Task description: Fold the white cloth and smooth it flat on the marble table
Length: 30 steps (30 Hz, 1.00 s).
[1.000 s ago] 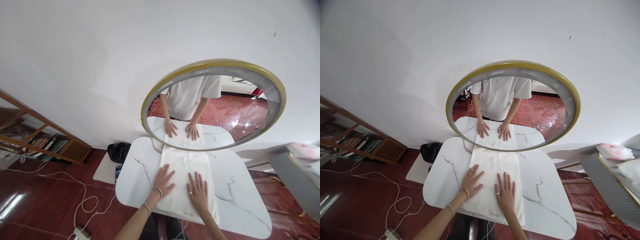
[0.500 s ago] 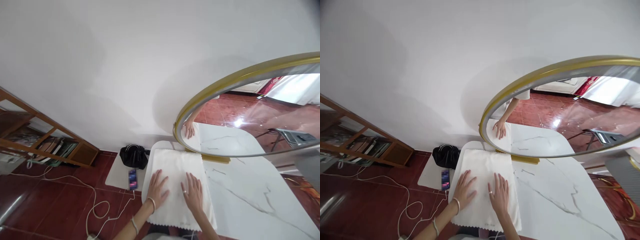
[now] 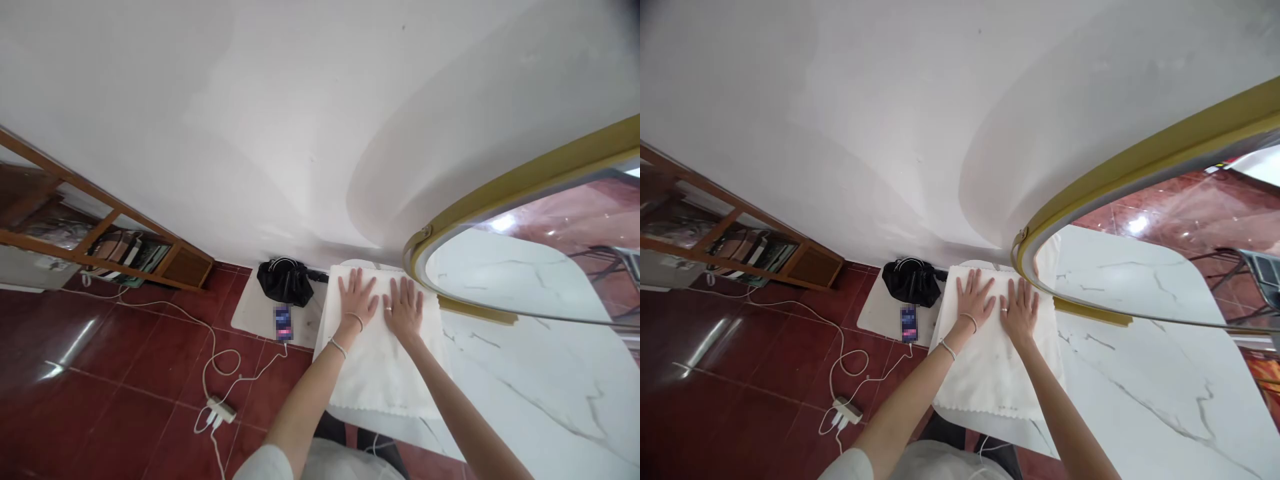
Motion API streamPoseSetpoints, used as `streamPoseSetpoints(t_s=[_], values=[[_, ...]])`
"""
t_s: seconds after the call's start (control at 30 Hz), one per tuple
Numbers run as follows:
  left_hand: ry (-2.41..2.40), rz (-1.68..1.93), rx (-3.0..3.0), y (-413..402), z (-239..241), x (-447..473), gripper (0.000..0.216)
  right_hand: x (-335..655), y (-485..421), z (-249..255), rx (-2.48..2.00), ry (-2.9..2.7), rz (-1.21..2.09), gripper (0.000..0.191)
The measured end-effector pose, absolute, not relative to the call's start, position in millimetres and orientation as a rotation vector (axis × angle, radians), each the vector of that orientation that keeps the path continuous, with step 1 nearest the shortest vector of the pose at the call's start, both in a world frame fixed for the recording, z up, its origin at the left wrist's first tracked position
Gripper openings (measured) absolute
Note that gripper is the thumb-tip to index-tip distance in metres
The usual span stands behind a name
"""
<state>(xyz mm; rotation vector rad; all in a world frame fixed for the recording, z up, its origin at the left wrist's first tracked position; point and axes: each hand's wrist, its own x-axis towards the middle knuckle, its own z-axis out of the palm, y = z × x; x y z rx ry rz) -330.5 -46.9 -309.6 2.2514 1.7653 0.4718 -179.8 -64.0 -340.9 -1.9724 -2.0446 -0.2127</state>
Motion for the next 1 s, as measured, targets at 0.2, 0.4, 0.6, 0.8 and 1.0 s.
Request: streamPoseSetpoints(t_s=[0.2,0.4,0.6,0.8,1.0], values=[[1.833,0.444,2.209,-1,-304,-345,0.051,-203,-8,-332,-2.034,-2.028,-0.149,0.057],[1.746,0.375,2.293,-28,-302,-359,0.055,-200,-49,-319,-1.936,-2.17,-0.084,0.058],[1.66,0.382,2.347,-99,-304,-359,0.063,-199,-131,-317,-2.041,-2.153,-0.035,0.061],[1.717,0.368,2.315,-62,-303,-347,0.058,-195,-92,-318,-1.975,-2.112,-0.054,0.058],[1.743,0.386,2.31,0,-300,-337,0.054,-194,-31,-324,-1.987,-2.068,-0.074,0.053]])
